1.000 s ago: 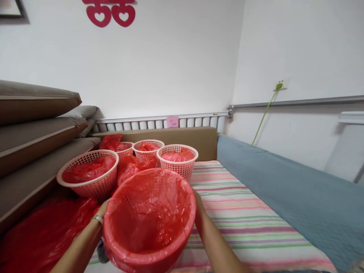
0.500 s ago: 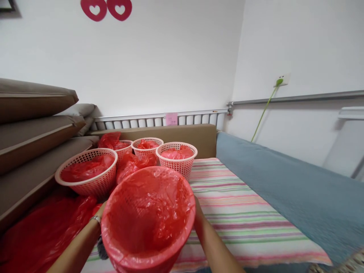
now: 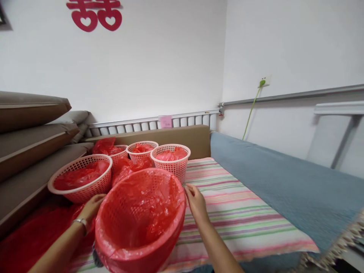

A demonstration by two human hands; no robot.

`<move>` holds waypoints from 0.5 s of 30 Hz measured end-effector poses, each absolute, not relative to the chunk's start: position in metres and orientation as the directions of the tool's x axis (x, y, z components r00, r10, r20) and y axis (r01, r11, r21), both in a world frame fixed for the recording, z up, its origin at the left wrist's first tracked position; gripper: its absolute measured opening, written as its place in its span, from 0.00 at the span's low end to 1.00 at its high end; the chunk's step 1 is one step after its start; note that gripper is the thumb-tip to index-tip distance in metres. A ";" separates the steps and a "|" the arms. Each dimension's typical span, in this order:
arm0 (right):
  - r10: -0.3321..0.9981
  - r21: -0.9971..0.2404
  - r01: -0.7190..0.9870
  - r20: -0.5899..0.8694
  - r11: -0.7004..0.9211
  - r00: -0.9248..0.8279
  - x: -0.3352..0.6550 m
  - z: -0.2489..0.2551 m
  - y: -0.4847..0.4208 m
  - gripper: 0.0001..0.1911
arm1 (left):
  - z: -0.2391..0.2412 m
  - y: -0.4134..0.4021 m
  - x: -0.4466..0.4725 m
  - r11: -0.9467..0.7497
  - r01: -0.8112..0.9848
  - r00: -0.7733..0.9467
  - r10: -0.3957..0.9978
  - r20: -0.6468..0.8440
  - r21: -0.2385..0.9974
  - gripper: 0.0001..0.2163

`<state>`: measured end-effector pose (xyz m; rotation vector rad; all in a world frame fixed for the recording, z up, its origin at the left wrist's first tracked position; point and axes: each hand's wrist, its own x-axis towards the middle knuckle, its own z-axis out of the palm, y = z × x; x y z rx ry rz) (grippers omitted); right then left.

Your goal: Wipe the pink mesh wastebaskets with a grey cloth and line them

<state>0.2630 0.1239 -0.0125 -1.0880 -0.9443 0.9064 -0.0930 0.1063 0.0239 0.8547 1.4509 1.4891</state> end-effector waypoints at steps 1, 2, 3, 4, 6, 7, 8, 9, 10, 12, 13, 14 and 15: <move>0.871 -0.942 0.057 0.327 0.330 0.366 0.266 -0.002 0.110 0.15 | 0.039 0.106 -0.096 0.000 -0.036 -0.444 0.896 -0.017 0.999 0.06; 0.817 -0.872 0.215 0.488 0.440 0.307 0.268 0.008 0.094 0.16 | 0.055 0.106 -0.097 -0.054 0.037 -0.470 0.880 0.065 0.998 0.08; 0.759 -0.765 0.326 0.627 0.555 0.178 0.267 0.017 0.077 0.16 | 0.071 0.106 -0.094 -0.112 0.107 -0.473 0.868 0.149 0.988 0.09; 0.698 -0.639 0.397 0.716 0.659 -0.006 0.263 0.025 0.059 0.16 | 0.086 0.105 -0.087 -0.150 0.167 -0.443 0.872 0.210 0.974 0.09; 0.553 -0.385 0.450 0.760 0.806 -0.342 0.252 0.034 0.029 0.19 | 0.107 0.105 -0.065 -0.180 0.261 -0.299 0.919 0.256 0.949 0.09; 0.498 -0.296 0.445 0.737 0.845 -0.457 0.246 0.036 0.019 0.20 | 0.112 0.106 -0.051 -0.174 0.293 -0.206 0.949 0.240 0.940 0.09; 0.464 -0.238 0.441 0.714 0.865 -0.525 0.240 0.036 0.012 0.21 | 0.113 0.107 -0.036 -0.163 0.320 -0.113 0.972 0.208 0.933 0.09; 0.451 -0.210 0.443 0.698 0.872 -0.556 0.235 0.034 0.009 0.20 | 0.109 0.110 -0.022 -0.139 0.344 -0.026 0.987 0.157 0.929 0.08; 0.454 -0.204 0.451 0.693 0.869 -0.560 0.231 0.032 0.008 0.17 | 0.101 0.114 -0.009 -0.108 0.365 0.055 0.994 0.095 0.925 0.08; 0.464 -0.209 0.466 0.701 0.860 -0.542 0.227 0.024 0.013 0.11 | 0.077 0.127 0.012 -0.032 0.407 0.167 0.985 -0.040 0.913 0.10; 0.458 -0.208 0.464 0.713 0.861 -0.531 0.226 0.020 0.017 0.09 | 0.062 0.134 0.020 0.007 0.427 0.201 0.974 -0.102 0.904 0.12; 0.441 -0.201 0.455 0.735 0.867 -0.515 0.224 0.014 0.021 0.08 | 0.046 0.143 0.028 0.043 0.447 0.221 0.963 -0.157 0.894 0.12; 0.415 -0.192 0.443 0.770 0.876 -0.485 0.223 0.009 0.025 0.08 | 0.031 0.153 0.034 0.076 0.465 0.231 0.951 -0.204 0.882 0.11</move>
